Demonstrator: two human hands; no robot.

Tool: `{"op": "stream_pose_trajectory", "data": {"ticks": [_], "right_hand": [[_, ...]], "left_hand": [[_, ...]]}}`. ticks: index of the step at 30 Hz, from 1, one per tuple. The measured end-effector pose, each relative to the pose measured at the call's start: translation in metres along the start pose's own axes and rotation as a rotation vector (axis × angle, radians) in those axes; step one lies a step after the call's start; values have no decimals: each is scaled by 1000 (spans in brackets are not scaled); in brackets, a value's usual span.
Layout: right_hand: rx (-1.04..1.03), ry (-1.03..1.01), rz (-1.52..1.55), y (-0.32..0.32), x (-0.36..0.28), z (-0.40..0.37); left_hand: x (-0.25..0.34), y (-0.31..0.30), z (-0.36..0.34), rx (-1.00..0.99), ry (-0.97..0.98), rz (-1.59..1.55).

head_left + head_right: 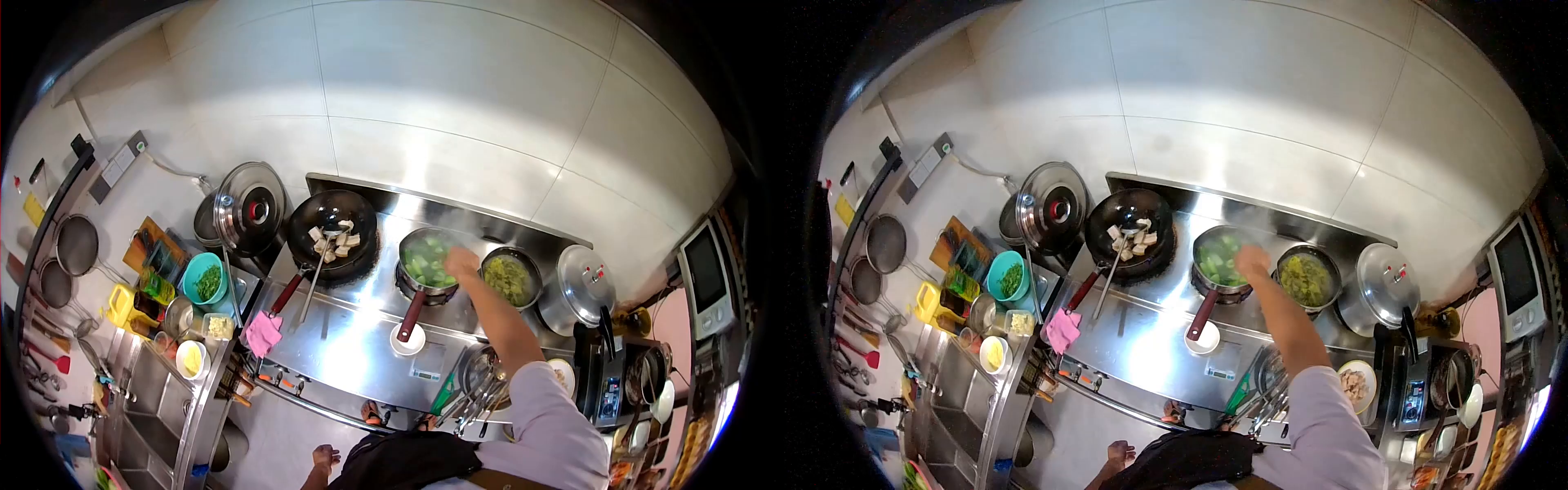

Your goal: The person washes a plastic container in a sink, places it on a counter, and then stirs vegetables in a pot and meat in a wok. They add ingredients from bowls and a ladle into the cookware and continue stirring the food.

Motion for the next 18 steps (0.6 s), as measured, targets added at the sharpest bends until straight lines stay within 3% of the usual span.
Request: {"op": "stream_pose_trajectory", "data": {"ticks": [6, 8, 9, 11, 12, 14, 18], "right_hand": [[-154, -4, -32, -23, 14, -27], [-405, 23, -124, -21, 17, -32], [-402, 25, -125, -12, 28, -22], [-250, -245, -164, 2, 43, -4], [-248, -244, -163, -4, 47, -4], [-160, -5, 23, -67, 33, -41], [-79, 48, 31, -65, 43, -33]], "left_hand": [[-7, 10, 4, -45, -68, 61], [-4, 12, 8, -40, -87, 112], [-3, 13, 10, -26, -104, 155], [4, 13, 8, -30, -71, 128], [8, 13, 9, -33, -37, 100], [15, 12, 14, -27, -24, 101], [19, 12, 16, -43, 11, 84]]}}
Point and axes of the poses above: each hand's wrist, its own z-axis towards the middle knuckle, its own y-axis out of the palm, x = y × z, the point moved 2 cm from there along z, towards the middle knuckle, and after that the axes turned 7 degrees about -x, right-handed, at the moved point
